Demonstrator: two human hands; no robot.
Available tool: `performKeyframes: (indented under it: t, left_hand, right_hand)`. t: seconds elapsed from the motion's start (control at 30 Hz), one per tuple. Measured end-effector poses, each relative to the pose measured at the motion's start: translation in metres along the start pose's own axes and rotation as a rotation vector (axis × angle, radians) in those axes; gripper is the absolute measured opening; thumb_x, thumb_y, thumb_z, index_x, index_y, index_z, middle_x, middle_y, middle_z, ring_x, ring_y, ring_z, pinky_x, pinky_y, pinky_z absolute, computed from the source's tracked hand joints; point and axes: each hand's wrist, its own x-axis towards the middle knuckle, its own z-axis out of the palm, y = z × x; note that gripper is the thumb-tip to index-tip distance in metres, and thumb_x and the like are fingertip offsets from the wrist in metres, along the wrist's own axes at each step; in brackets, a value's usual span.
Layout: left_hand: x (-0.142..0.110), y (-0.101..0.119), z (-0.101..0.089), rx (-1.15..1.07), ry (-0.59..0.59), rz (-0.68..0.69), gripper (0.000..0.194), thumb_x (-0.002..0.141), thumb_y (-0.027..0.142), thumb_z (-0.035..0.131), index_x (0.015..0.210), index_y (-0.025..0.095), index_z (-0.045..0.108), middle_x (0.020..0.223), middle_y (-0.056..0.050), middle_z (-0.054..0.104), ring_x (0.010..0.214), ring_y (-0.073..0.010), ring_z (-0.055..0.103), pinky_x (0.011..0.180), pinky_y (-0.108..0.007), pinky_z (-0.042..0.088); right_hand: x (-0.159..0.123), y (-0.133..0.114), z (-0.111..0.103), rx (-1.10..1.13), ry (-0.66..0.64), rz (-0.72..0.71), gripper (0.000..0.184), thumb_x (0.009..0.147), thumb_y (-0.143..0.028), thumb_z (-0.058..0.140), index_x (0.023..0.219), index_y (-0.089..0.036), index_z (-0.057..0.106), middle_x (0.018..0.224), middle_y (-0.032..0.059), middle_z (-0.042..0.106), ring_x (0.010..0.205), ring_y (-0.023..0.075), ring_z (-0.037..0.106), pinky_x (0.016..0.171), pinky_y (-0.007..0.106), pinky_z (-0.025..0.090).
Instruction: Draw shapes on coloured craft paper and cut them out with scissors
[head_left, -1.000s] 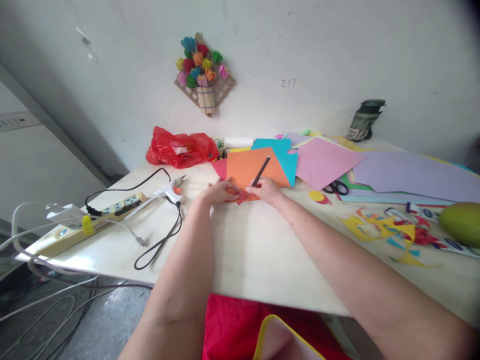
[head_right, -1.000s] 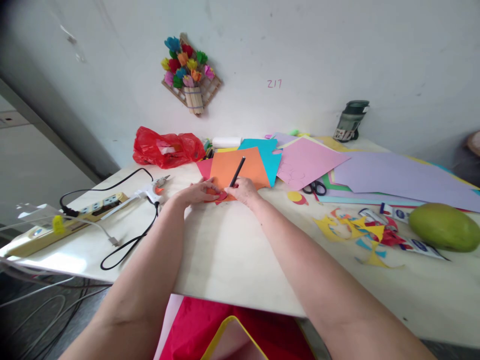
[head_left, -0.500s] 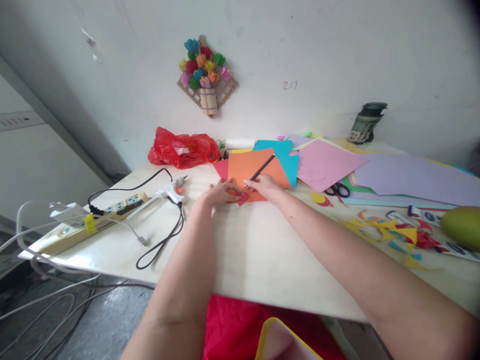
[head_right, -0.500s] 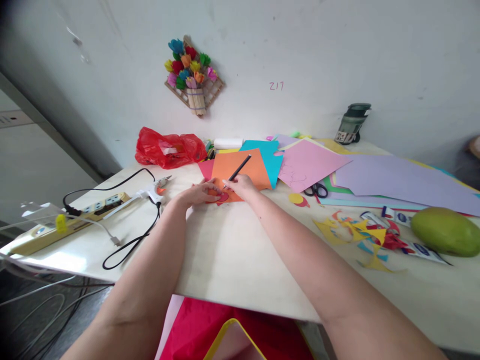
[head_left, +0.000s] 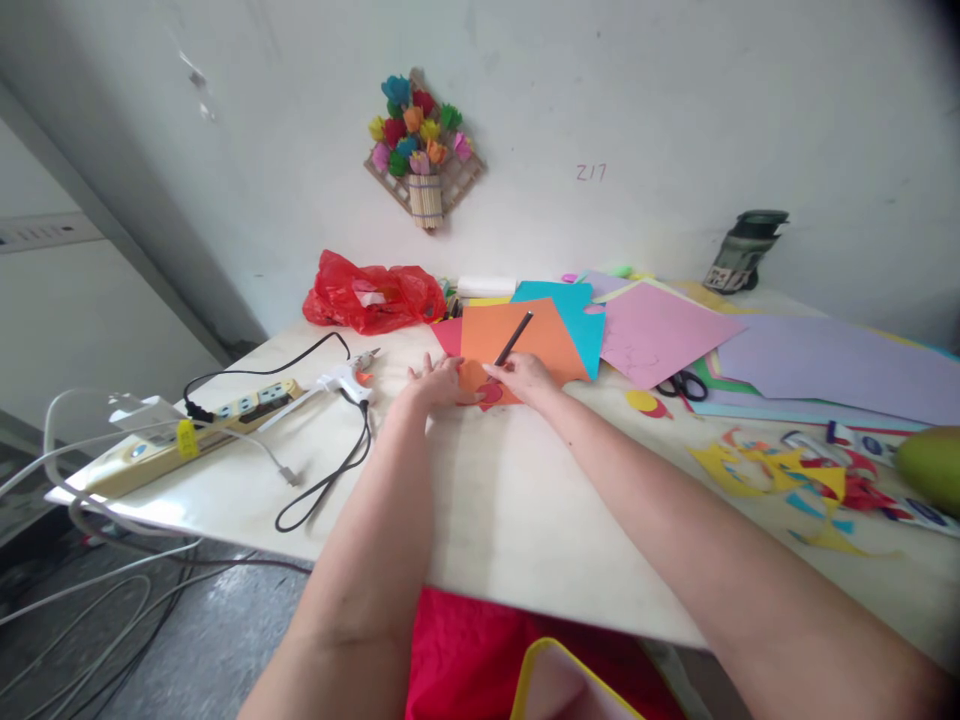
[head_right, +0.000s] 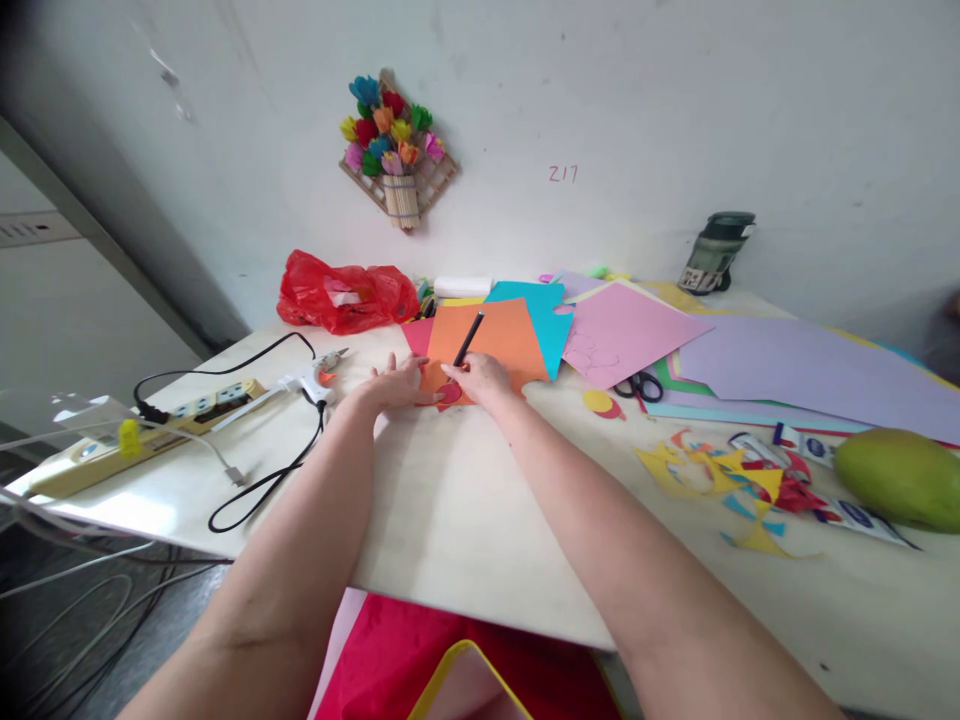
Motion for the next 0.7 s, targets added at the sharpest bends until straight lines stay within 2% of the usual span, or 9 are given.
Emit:
performKeyframes:
  t: [0.13,0.3,0.7]
  left_hand:
    - [-0.0002,0.0003,-0.0015,0.021,-0.029,-0.049,0.098,0.063,0.069,0.050,0.142,0.027,0.011,0.151,-0.010,-0.001,0.133,-0.0393,-0.010,0.100,-0.065,0.008]
    - [-0.0002,0.0000,-0.0014,0.028,-0.043,-0.048,0.104,0.062,0.070,0.051,0.143,0.022,0.007,0.150,-0.013,-0.004,0.133,-0.0404,-0.008,0.099,-0.066,0.009]
    - [-0.0066,0.0059,-0.0055,0.020,-0.060,-0.050,0.106,0.063,0.071,0.048,0.144,0.016,0.004,0.150,-0.013,-0.006,0.133,-0.0419,-0.007,0.098,-0.067,0.008]
  right_hand:
    - [-0.0040,-0.0025,0.0021,-0.087,0.024,0.038,0.026,0.075,-0.045,0.059,0.070,-0.022,0.070,0.072,0.0033,0.070,0.067,0.0164,0.063,0.061,0.025,0.043]
    - [-0.0064,-0.0032,0.0044,-0.169,0.070,0.012,0.027,0.075,-0.047,0.059,0.075,-0.023,0.071,0.072,0.0042,0.070,0.070,0.0179,0.062,0.063,0.026,0.042]
    - [-0.0065,-0.0042,0.0051,-0.156,0.032,-0.018,0.029,0.075,-0.049,0.058,0.078,-0.023,0.070,0.088,0.0019,0.069,0.081,0.0163,0.063,0.068,0.025,0.043]
